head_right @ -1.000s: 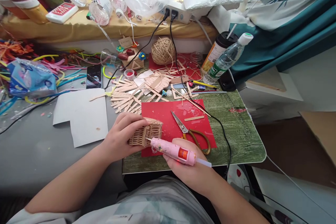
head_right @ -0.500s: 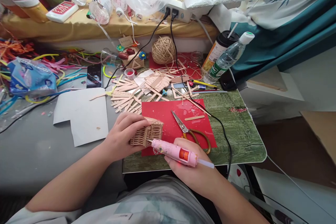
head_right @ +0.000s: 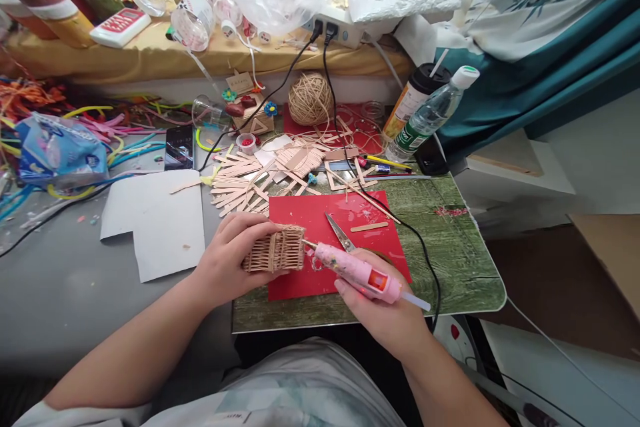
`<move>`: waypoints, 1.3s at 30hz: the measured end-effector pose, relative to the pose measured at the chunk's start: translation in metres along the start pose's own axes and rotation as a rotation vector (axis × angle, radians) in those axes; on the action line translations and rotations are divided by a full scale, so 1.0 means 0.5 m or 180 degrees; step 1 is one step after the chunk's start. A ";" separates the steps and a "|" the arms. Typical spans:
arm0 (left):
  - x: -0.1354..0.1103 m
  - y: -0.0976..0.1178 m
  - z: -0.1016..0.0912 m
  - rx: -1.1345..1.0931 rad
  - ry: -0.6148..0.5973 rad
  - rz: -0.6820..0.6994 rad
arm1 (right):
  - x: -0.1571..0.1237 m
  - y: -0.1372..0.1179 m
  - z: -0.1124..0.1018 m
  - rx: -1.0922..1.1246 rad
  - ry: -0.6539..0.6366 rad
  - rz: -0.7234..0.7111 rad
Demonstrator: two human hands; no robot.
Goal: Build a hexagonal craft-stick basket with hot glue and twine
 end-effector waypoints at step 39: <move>0.005 -0.026 -0.005 -0.0672 -0.0135 -0.0596 | 0.027 -0.027 0.052 0.0220 -0.0846 0.0274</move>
Point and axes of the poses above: each hand's wrist, its own x-axis towards the middle knuckle, its own z-axis out of the palm, y = z × x, the point moved 4 cm from there along x, towards the middle knuckle, and after that the axes turned 11 degrees about -y, right-handed, at the moved point
